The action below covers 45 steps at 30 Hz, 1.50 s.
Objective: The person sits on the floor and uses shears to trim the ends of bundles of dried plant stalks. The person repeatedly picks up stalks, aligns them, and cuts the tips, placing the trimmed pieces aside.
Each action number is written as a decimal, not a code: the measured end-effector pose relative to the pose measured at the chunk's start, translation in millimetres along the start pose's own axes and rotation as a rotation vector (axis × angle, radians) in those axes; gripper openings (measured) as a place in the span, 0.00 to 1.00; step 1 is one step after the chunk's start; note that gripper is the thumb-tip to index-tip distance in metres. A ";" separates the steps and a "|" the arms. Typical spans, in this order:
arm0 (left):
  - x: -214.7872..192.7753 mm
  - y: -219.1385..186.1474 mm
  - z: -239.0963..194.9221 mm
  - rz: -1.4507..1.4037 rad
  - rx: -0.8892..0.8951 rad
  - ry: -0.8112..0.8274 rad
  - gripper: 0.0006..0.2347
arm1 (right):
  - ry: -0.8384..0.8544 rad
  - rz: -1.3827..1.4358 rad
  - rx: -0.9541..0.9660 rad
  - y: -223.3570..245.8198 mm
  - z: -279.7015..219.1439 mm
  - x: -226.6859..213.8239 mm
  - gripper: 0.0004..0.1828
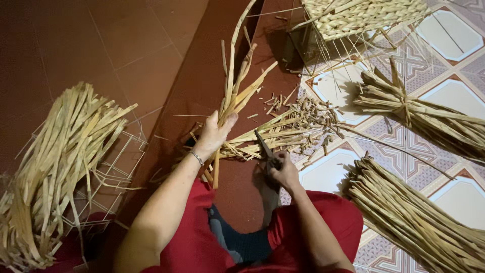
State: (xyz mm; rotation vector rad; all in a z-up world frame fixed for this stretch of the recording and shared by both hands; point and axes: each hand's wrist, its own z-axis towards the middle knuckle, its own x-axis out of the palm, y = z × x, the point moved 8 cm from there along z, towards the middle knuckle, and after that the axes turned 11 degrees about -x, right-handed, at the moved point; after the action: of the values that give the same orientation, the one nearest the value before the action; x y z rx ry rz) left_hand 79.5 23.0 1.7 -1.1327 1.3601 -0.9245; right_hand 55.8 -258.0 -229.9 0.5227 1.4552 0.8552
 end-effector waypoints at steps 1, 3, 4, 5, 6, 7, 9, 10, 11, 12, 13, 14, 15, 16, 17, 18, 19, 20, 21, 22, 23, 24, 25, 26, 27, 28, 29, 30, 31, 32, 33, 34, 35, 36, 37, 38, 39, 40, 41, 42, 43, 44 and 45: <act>-1.1 -5.0 -0.8 0.059 0.103 -0.030 0.27 | -0.016 0.123 0.048 4.4 0.4 -7.4 0.32; 1.3 1.8 1.3 0.065 0.039 0.017 0.32 | -0.070 0.404 0.196 11.4 -5.0 -19.1 0.34; 2.1 3.4 1.4 0.069 0.006 0.041 0.35 | -0.095 0.545 0.269 16.0 -8.6 -23.1 0.35; 1.3 3.6 1.1 0.080 -0.024 0.035 0.34 | -0.137 0.533 0.149 31.9 -7.6 -37.5 0.38; 0.7 3.1 0.5 0.092 -0.053 0.028 0.33 | -0.179 0.519 0.028 47.5 -9.6 -52.6 0.40; 1.8 3.3 -1.1 0.103 -0.085 0.026 0.33 | -0.219 0.503 -0.089 62.8 -13.6 -66.2 0.43; 6.4 10.8 -2.9 0.159 -0.237 0.038 0.31 | -0.220 0.661 -0.225 84.9 -17.4 -84.1 0.47; 10.1 14.7 -3.3 0.188 -0.312 0.046 0.30 | -0.219 0.740 -0.294 95.1 -16.9 -92.8 0.49; 14.6 7.7 -3.1 0.189 -0.243 0.051 0.29 | -0.197 0.764 -0.320 103.9 -14.2 -95.6 0.49; 19.2 1.0 -3.6 0.190 -0.174 0.055 0.28 | -0.174 0.789 -0.346 112.7 -10.5 -98.0 0.49; 19.9 -6.5 -4.2 0.195 -0.103 0.053 0.27 | -0.149 0.819 -0.377 123.7 -5.0 -97.5 0.49; 23.0 -7.4 -5.4 0.210 -0.108 0.075 0.26 | -0.146 0.834 -0.370 131.3 -1.5 -97.0 0.50; 24.8 -8.9 -6.3 0.228 -0.111 0.095 0.25 | -0.144 0.851 -0.366 139.6 3.5 -95.7 0.51; 26.3 -10.1 -7.2 0.246 -0.115 0.115 0.25 | -0.141 0.867 -0.362 146.8 8.1 -95.1 0.52; 27.2 -9.3 -9.3 0.295 -0.129 0.118 0.24 | -0.142 0.814 -0.367 152.2 10.2 -96.7 0.52; 27.0 -7.9 -11.9 0.344 -0.143 0.121 0.24 | -0.143 0.761 -0.372 156.3 12.7 -98.3 0.53; 28.7 -5.3 -14.3 0.391 -0.158 0.129 0.24 | -0.145 0.704 -0.372 158.1 11.9 -100.3 0.53; 30.9 -3.0 -14.6 0.392 -0.172 0.156 0.24 | -0.165 0.680 -0.414 161.5 10.6 -104.0 0.51; 33.0 0.5 -15.8 0.392 -0.191 0.185 0.23 | -0.180 0.654 -0.451 163.8 8.0 -107.2 0.49; 34.7 3.9 -16.2 0.391 -0.211 0.214 0.23 | -0.196 0.629 -0.487 165.9 5.2 -109.2 0.47; 34.9 5.4 -15.5 0.391 -0.210 0.218 0.23 | -0.183 0.677 -0.444 162.8 4.8 -106.2 0.46; 35.7 7.1 -15.0 0.391 -0.208 0.222 0.22 | -0.170 0.724 -0.400 159.7 3.1 -102.0 0.45; 36.6 8.8 -14.3 0.391 -0.203 0.226 0.22 | -0.160 0.770 -0.358 155.7 1.1 -98.0 0.44; 37.6 9.1 -14.4 0.359 -0.183 0.232 0.22 | -0.169 0.763 -0.309 150.0 -0.6 -95.0 0.41; 39.1 9.3 -14.0 0.330 -0.162 0.240 0.21 | -0.180 0.756 -0.259 143.5 -1.3 -91.3 0.38; 40.0 9.2 -14.3 0.300 -0.141 0.247 0.21 | -0.189 0.749 -0.209 136.2 -2.1 -88.1 0.35; 39.1 13.2 -13.9 0.313 -0.178 0.249 0.21 | -0.209 0.742 -0.217 132.4 -3.0 -88.7 0.35; 37.7 17.0 -14.7 0.326 -0.215 0.251 0.21 | -0.228 0.735 -0.224 128.1 -4.9 -90.0 0.36; 35.5 19.6 -13.9 0.341 -0.248 0.252 0.21 | -0.251 0.728 -0.234 123.9 -3.3 -91.4 0.37; 34.8 17.4 -12.9 0.321 -0.224 0.268 0.21 | -0.236 0.823 -0.237 118.9 2.6 -89.7 0.35; 35.4 17.5 -15.5 0.299 -0.207 0.289 0.20 | -0.220 0.917 -0.231 111.5 5.3 -89.6 0.35; 35.8 17.5 -18.3 0.277 -0.190 0.310 0.20 | -0.204 1.010 -0.225 104.8 6.8 -89.5 0.36; 33.7 20.5 -19.3 0.318 -0.215 0.306 0.20 | -0.205 0.993 -0.247 100.2 9.6 -92.9 0.38; 30.9 23.0 -20.8 0.360 -0.240 0.302 0.20 | -0.207 0.974 -0.269 96.8 13.6 -96.7 0.40; 28.4 25.2 -22.9 0.402 -0.265 0.297 0.20 | -0.207 0.957 -0.292 95.2 16.1 -100.6 0.42; 27.6 24.0 -25.3 0.433 -0.248 0.304 0.20 | -0.223 0.933 -0.310 94.6 16.8 -105.6 0.42; 27.2 22.2 -26.3 0.463 -0.228 0.310 0.20 | -0.238 0.908 -0.331 95.5 18.1 -112.1 0.43; 27.4 20.4 -26.9 0.493 -0.208 0.316 0.20 | -0.253 0.882 -0.352 97.7 18.4 -119.1 0.43; 30.3 19.2 -29.3 0.474 -0.191 0.350 0.20 | -0.267 0.881 -0.349 99.4 18.8 -124.4 0.42; 33.5 18.0 -31.3 0.455 -0.175 0.384 0.20 | -0.281 0.879 -0.347 102.2 18.4 -128.8 0.43; 35.9 16.8 -33.1 0.435 -0.161 0.414 0.20 | -0.291 0.880 -0.346 105.3 16.6 -132.9 0.46; 37.9 16.4 -34.0 0.433 -0.155 0.437 0.20 | -0.306 0.862 -0.284 103.6 13.6 -135.5 0.45; 40.1 16.3 -35.0 0.429 -0.149 0.456 0.21 | -0.317 0.844 -0.225 101.5 10.2 -136.8 0.43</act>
State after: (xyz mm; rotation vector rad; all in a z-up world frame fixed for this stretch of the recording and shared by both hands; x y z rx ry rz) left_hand 44.5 -14.4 -20.1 -0.7082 1.9771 -0.7977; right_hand 59.5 -298.4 -64.1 1.0756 0.8051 1.4918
